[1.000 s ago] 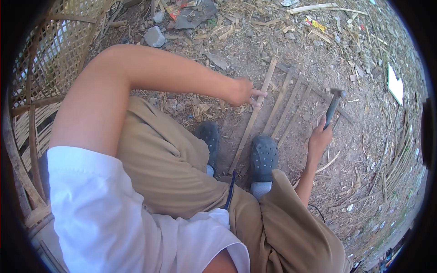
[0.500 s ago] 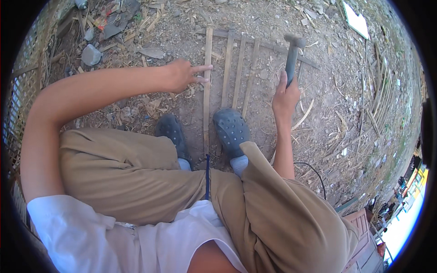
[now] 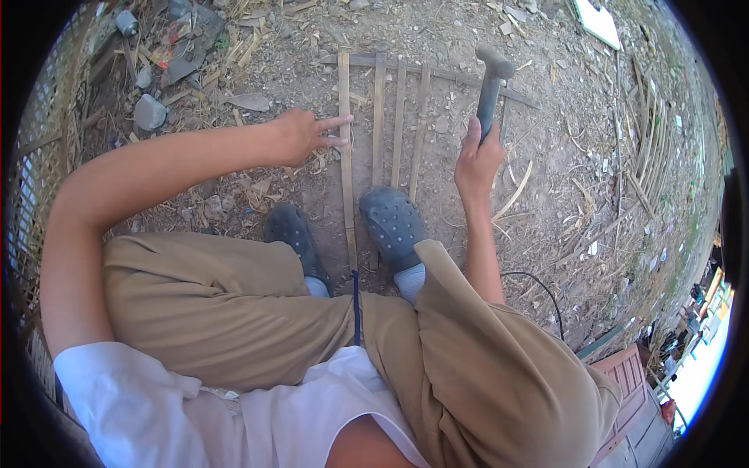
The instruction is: The person constructs a bamboo lattice by positioning thin bamboo strips and hammering small nails into the intersections by hand.
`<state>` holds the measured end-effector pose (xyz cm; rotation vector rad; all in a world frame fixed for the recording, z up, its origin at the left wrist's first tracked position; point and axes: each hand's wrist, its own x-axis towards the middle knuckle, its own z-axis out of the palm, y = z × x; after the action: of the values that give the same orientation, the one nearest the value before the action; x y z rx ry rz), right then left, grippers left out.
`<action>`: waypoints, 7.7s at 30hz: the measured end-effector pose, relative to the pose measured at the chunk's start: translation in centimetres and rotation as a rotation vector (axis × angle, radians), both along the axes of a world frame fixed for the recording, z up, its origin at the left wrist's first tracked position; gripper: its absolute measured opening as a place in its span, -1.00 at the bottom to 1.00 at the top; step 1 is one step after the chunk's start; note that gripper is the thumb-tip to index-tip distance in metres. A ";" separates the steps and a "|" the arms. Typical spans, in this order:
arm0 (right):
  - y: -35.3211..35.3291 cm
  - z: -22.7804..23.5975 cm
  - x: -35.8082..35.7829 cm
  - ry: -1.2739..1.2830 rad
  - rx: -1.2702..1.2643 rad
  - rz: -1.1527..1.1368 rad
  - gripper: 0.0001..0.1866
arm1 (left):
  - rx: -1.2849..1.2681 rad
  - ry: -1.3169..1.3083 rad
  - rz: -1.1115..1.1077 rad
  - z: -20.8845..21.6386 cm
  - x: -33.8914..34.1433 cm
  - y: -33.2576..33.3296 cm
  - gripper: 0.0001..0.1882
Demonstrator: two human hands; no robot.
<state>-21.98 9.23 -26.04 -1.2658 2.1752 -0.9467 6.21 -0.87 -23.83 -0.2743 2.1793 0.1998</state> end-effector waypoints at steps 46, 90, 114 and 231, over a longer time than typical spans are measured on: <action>-2.8 2.6 5.2 -0.008 0.253 0.244 -0.62 | 0.012 0.022 -0.019 -1.9 0.8 -0.2 -0.14; 1.0 7.0 3.4 0.258 -0.152 0.381 -0.57 | 0.077 1.065 -0.111 -0.8 -3.0 -3.2 -0.42; -2.7 11.5 8.1 0.267 -0.628 0.753 -0.51 | 2.142 0.448 1.554 3.1 -14.0 -1.2 -0.36; -6.1 7.0 -12.9 0.947 0.618 1.029 -0.89 | 0.151 -0.209 0.201 -2.6 7.9 -4.4 -0.56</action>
<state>-34.87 3.12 -19.06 -2.2972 1.6070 0.8039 14.09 -5.25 -26.46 -0.4103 1.9179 0.4277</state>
